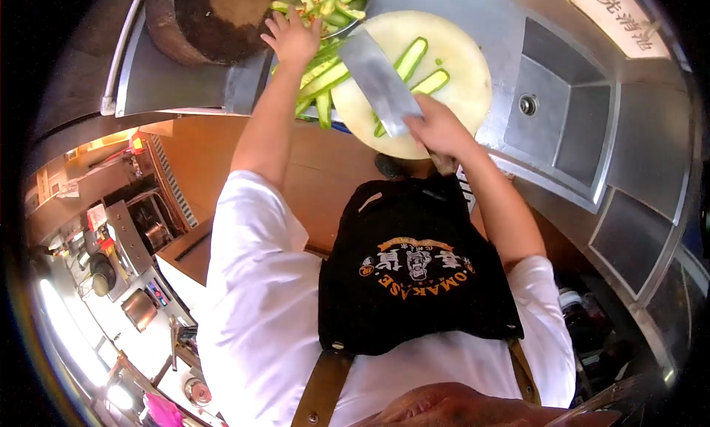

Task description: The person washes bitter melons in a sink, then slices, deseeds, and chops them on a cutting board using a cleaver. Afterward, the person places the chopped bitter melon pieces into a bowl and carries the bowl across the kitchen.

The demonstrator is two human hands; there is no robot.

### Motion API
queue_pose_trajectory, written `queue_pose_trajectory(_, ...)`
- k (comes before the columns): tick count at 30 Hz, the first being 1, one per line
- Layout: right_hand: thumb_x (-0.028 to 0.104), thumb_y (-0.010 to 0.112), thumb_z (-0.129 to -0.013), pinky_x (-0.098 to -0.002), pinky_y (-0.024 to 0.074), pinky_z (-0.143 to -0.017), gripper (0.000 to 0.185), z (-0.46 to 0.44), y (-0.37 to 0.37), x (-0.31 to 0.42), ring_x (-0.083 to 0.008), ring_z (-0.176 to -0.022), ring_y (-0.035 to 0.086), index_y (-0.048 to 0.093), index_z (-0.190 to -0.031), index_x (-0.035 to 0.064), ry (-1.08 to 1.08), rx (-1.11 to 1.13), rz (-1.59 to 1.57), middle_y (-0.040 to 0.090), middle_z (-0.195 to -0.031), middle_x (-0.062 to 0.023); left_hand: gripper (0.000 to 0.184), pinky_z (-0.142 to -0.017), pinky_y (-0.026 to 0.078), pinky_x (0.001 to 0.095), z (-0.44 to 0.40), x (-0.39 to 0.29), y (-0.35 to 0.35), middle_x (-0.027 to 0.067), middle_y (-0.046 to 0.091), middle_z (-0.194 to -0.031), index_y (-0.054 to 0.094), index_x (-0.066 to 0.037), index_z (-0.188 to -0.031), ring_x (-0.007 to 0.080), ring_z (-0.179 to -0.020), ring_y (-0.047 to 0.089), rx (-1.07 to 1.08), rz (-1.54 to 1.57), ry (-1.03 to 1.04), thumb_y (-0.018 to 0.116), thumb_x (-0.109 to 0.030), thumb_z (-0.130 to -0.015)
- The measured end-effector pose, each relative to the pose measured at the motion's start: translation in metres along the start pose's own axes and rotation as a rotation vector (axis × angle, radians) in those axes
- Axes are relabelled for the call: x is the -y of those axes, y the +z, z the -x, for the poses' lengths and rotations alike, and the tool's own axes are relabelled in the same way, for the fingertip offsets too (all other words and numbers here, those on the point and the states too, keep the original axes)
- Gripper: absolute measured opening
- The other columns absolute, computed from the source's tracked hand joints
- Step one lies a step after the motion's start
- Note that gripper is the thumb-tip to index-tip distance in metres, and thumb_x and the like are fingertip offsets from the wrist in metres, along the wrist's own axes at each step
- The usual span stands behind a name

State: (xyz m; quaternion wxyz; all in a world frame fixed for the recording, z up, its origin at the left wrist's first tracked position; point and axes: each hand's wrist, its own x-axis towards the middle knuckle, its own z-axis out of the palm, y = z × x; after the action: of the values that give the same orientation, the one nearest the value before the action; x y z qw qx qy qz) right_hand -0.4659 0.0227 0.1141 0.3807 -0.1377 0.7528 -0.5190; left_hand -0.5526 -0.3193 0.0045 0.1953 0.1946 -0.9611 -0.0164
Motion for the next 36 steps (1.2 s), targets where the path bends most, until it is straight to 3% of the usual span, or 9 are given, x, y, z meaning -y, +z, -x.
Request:
queue_pose_trajectory(3, 0.02, 0.057, -0.095, -0.0367, 0.0528, -0.062, 0.03, 0.041, -0.026, -0.067, -0.0198, -0.063, 0.062, 0.055, -0.121, 0.0043, 0.19, -0.153, -0.041, 0.067, -0.08, -0.0102, 0.046, -0.09, 0.051, 0.0434, 0.059, -0.057, -0.058, 0.0204, 0.064, -0.116, 0.064, -0.003, -0.119, 0.0355, -0.102, 0.062, 0.089, 0.334, 0.217, 0.074, -0.03, -0.083)
queue_pose_trajectory(8, 0.022, 0.056, -0.094, -0.0476, 0.0516, -0.069, 0.027, 0.059, -0.124, -0.116, -0.0386, -0.078, 0.067, 0.056, -0.12, 0.0119, 0.207, -0.307, 0.45, 0.068, -0.083, -0.019, 0.078, -0.11, 0.034, 0.0525, 0.183, -0.137, -0.045, 0.0252, 0.029, -0.153, 0.044, -0.015, -0.147, 0.0422, -0.14, 0.032, 0.486, 0.261, 0.359, 0.072, -0.047, -0.082)
queue_pose_trajectory(12, 0.029, 0.055, -0.092, -0.0534, 0.0497, -0.076, 0.03, 0.041, -0.167, -0.116, -0.0446, -0.085, 0.064, 0.056, -0.119, 0.0156, 0.111, -0.138, 0.788, 0.067, -0.086, -0.0221, 0.064, -0.105, 0.037, 0.0502, 0.201, -0.129, -0.033, 0.0198, 0.036, -0.151, 0.049, -0.019, -0.144, 0.0388, -0.134, 0.04, 0.362, 0.131, 0.347, 0.068, -0.041, -0.087)
queue_pose_trajectory(18, 0.029, 0.052, -0.093, -0.0527, 0.0489, -0.086, 0.035, 0.003, -0.152, -0.128, -0.0457, -0.098, 0.063, 0.053, -0.124, 0.0135, 0.122, -0.001, 0.685, 0.068, -0.102, -0.0246, 0.056, -0.103, 0.039, 0.0487, 0.196, -0.088, -0.061, 0.0171, 0.041, -0.148, 0.057, -0.022, -0.138, 0.037, -0.131, 0.043, 0.378, 0.129, 0.272, 0.071, -0.037, -0.085)
queue_pose_trajectory(21, 0.029, 0.052, -0.092, -0.0514, 0.049, -0.087, 0.039, -0.006, -0.155, -0.16, -0.0475, -0.102, 0.061, 0.052, -0.125, 0.0077, 0.095, -0.305, 0.52, 0.067, -0.103, -0.0265, 0.056, -0.104, 0.039, 0.0483, 0.184, -0.079, -0.052, 0.0199, 0.042, -0.147, 0.058, -0.021, -0.136, 0.0401, -0.129, 0.045, 0.384, 0.264, 0.365, 0.071, -0.039, -0.085)
queue_pose_trajectory(26, 0.016, 0.053, -0.095, -0.0404, 0.0531, -0.063, 0.03, 0.043, -0.243, -0.198, -0.0279, -0.069, 0.067, 0.053, -0.12, 0.0002, 0.27, -0.866, 0.314, 0.068, -0.084, -0.0174, 0.058, -0.108, 0.037, 0.0484, 0.147, -0.066, -0.046, 0.018, 0.045, -0.146, 0.06, -0.017, -0.134, 0.0369, -0.13, 0.046, 0.407, 0.38, 0.569, 0.071, -0.042, -0.083)
queue_pose_trajectory(30, 0.01, 0.053, -0.098, -0.0307, 0.0431, -0.048, 0.014, 0.074, -0.212, -0.166, -0.0117, -0.053, 0.052, 0.053, -0.111, 0.0048, 0.153, -0.722, 0.208, 0.053, -0.064, -0.0026, 0.078, -0.107, 0.035, 0.05, 0.116, -0.03, -0.048, 0.0208, 0.043, -0.145, 0.051, -0.011, -0.141, 0.039, -0.129, 0.043, 0.261, 0.405, 0.497, 0.071, -0.054, -0.08)
queue_pose_trajectory(32, 0.011, 0.054, -0.098, -0.0307, 0.0427, -0.048, 0.016, 0.07, -0.176, -0.163, -0.0119, -0.053, 0.052, 0.053, -0.112, 0.0043, 0.179, -0.621, 0.17, 0.054, -0.065, -0.0024, 0.082, -0.107, 0.037, 0.0494, 0.107, -0.008, -0.038, 0.0198, 0.046, -0.143, 0.044, -0.013, -0.146, 0.0381, -0.128, 0.044, 0.218, -0.004, 0.245, 0.068, -0.057, -0.081)
queue_pose_trajectory(36, 0.014, 0.054, -0.097, -0.0353, 0.0502, -0.057, 0.026, 0.051, -0.097, -0.166, -0.0186, -0.061, 0.064, 0.053, -0.12, 0.0031, 0.168, -0.484, 0.126, 0.066, -0.074, -0.0122, 0.083, -0.107, 0.038, 0.0494, 0.085, 0.006, -0.042, 0.0169, 0.049, -0.139, 0.036, -0.014, -0.15, 0.0359, -0.127, 0.046, 0.464, 0.029, 0.337, 0.065, -0.055, -0.085)
